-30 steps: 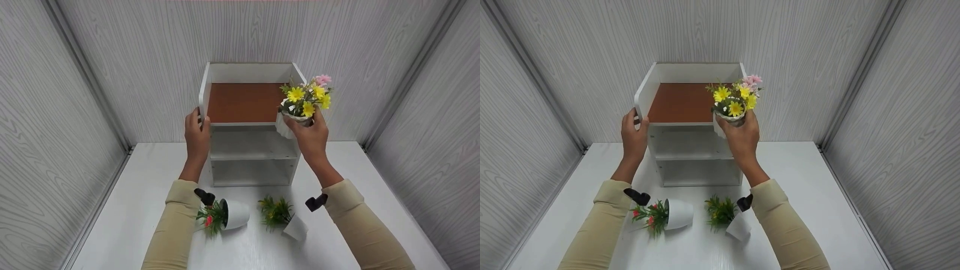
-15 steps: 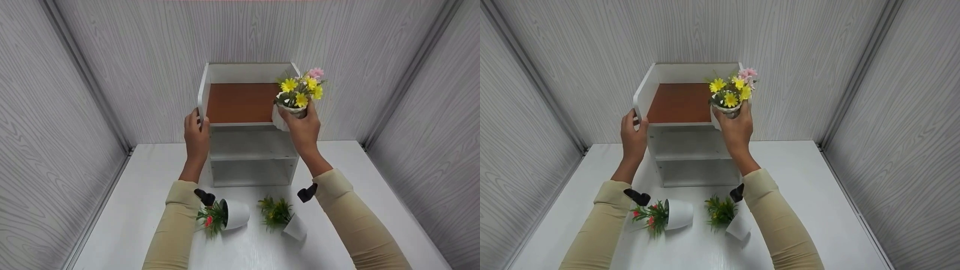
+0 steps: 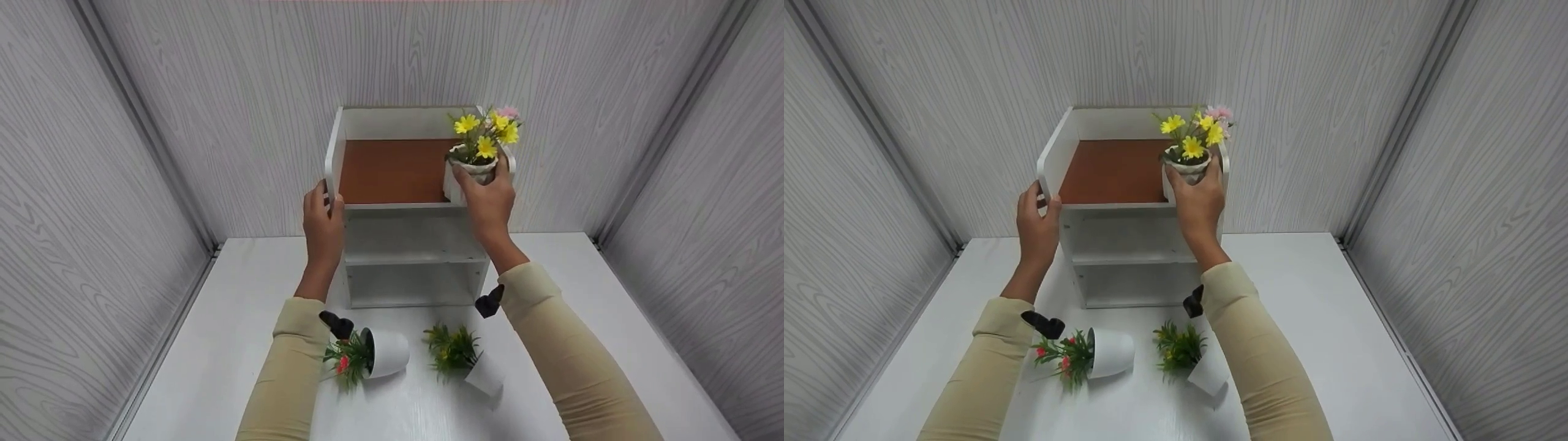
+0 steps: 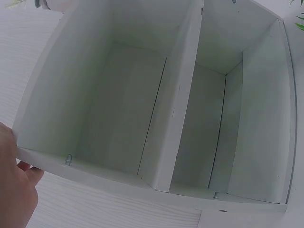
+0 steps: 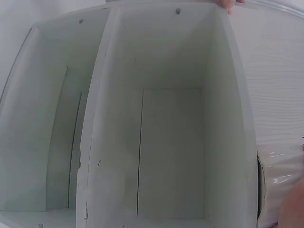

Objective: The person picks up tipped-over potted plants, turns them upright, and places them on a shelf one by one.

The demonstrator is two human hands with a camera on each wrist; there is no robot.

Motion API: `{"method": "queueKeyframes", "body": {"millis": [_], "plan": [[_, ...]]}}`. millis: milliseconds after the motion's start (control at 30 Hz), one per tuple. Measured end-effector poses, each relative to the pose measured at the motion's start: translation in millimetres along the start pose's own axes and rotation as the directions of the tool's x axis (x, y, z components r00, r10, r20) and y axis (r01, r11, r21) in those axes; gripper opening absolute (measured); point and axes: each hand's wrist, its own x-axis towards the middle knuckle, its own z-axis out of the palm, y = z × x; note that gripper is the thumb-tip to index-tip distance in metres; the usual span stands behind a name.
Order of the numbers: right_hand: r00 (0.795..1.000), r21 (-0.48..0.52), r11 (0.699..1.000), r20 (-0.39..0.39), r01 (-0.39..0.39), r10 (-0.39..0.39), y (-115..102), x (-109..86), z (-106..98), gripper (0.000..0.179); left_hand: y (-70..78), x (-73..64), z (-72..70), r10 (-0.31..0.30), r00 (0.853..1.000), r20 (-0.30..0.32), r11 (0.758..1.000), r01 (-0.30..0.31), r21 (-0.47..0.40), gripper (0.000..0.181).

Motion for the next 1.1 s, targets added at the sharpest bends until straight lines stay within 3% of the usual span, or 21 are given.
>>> {"method": "queueKeyframes", "body": {"millis": [433, 933, 1100], "plan": [[0.997, -0.078, 0.996, -0.058, 0.04, -0.045, 6, 11.9, 14, 0.094, 1.3, 3.2, -0.4, 0.006, 1.0, -0.005, 1.0, -0.006, 0.009, 0.05], [0.999, -0.114, 0.993, -0.018, 0.024, -0.027, 19, 9.7, 11, 0.098, 1.0, 3.1, 5.2, -0.003, 1.0, 0.01, 1.0, 0.003, 0.004, 0.051], [1.0, -0.144, 0.99, 0.003, -0.015, 0.015, 24, 4.9, 8, 0.103, -0.1, 3.1, 6.4, 0.011, 1.0, 0.01, 0.999, -0.011, 0.031, 0.051]]}}
